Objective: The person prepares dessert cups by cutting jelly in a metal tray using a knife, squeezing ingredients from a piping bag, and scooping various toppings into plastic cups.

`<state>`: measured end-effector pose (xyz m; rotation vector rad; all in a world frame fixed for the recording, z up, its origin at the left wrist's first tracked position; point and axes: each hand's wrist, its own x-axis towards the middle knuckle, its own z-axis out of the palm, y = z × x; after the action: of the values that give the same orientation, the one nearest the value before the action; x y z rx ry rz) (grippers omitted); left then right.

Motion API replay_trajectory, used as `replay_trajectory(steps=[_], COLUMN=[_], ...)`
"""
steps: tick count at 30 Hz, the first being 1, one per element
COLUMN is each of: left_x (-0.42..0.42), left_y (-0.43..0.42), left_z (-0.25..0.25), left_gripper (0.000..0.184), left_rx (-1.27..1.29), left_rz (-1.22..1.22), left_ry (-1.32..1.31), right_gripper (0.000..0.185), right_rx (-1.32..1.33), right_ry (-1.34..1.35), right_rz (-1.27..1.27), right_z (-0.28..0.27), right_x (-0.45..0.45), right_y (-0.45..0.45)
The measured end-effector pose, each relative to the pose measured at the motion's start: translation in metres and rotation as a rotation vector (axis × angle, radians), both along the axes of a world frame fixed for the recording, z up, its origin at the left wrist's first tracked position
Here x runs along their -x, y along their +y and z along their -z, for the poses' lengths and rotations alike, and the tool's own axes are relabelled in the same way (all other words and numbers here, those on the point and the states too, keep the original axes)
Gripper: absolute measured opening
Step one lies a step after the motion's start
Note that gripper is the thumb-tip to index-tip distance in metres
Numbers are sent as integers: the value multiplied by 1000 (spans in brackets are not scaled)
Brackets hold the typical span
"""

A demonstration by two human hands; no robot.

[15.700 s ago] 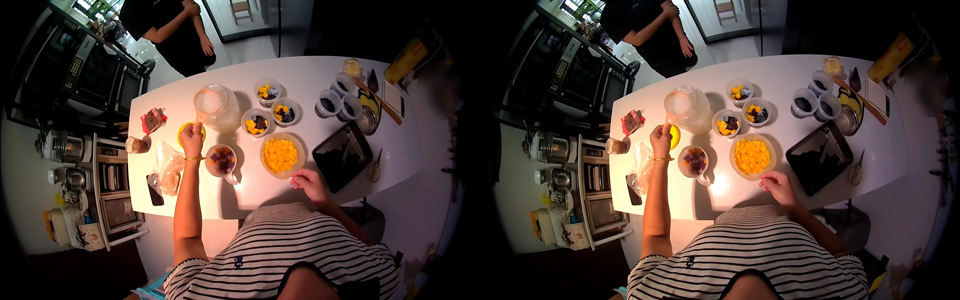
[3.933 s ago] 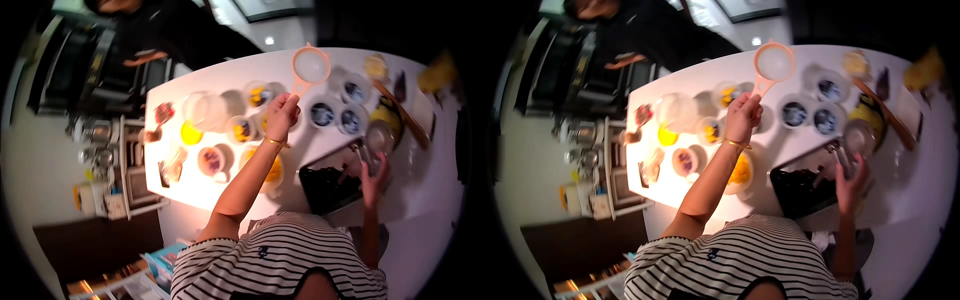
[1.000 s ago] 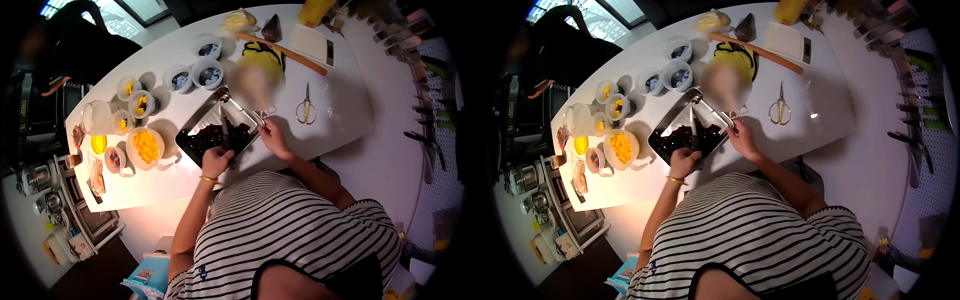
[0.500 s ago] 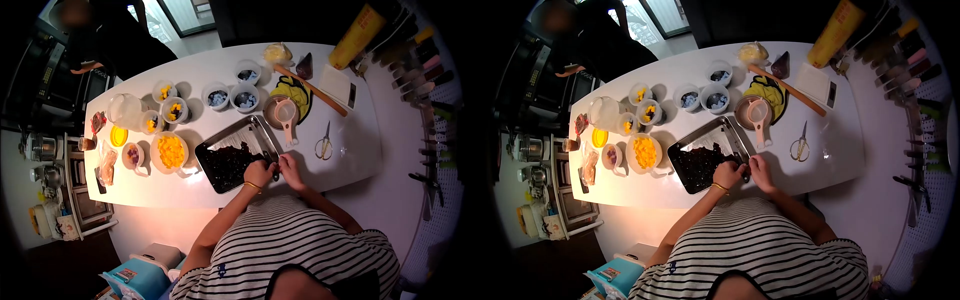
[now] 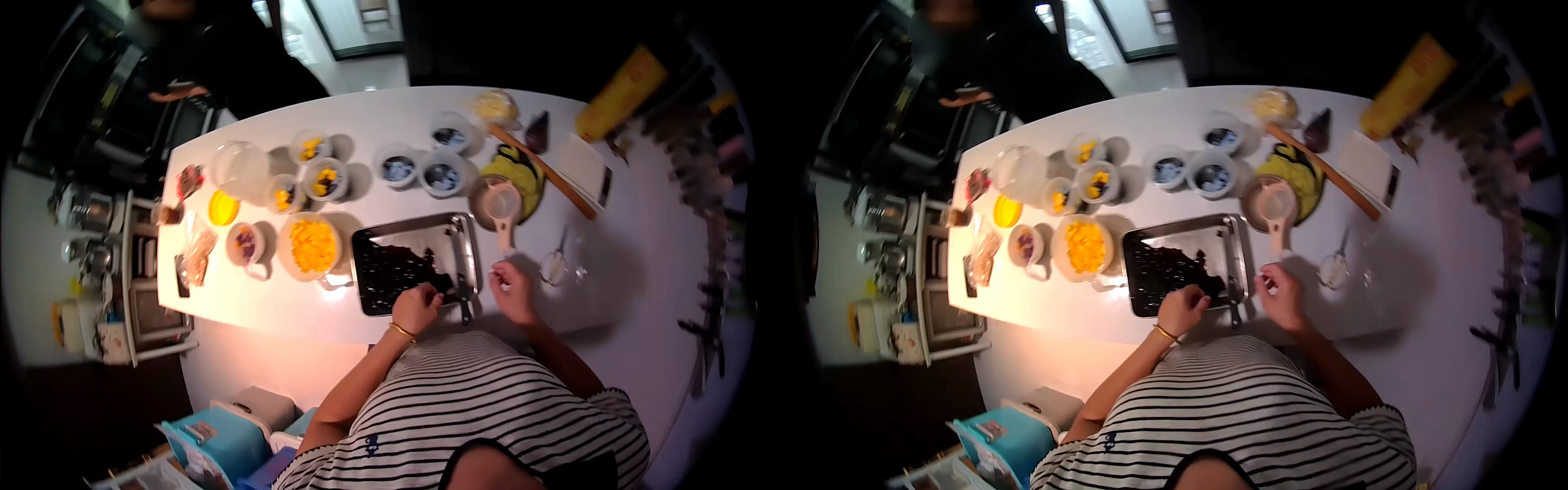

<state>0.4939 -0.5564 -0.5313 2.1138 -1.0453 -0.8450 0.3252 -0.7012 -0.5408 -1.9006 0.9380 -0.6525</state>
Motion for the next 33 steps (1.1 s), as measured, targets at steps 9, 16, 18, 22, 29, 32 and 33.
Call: replay_trajectory(steps=[9, 16, 18, 22, 29, 32, 33], left_x=[-21, -77, -88, -79, -64, -65, -67], left_y=[30, -49, -63, -46, 46, 68, 72], left_z=[-25, -60, -79, -81, -25, -18, -19], left_gripper=[8, 31, 31, 24, 21, 22, 22], left_rx=[190, 426, 458, 432, 276, 247, 234], left_rz=[-218, -34, 22, 68, -196, -262, -293], left_ry=[-120, -558, -523, -350, -53, -41, -56], right_gripper=[20, 51, 56, 51, 46, 50, 50], right_rx=[179, 463, -161, -112, -231, -218, -233], right_ry=[-23, 184, 226, 67, -123, -71, -75], right_rz=[-60, 173, 136, 180, 47, 46, 13], right_z=[-30, 20, 2, 68, 92, 83, 77], right_x=[-89, -191, -210, -225, -256, -278, -287], right_y=[-76, -183, -184, -207, -202, -188, -183])
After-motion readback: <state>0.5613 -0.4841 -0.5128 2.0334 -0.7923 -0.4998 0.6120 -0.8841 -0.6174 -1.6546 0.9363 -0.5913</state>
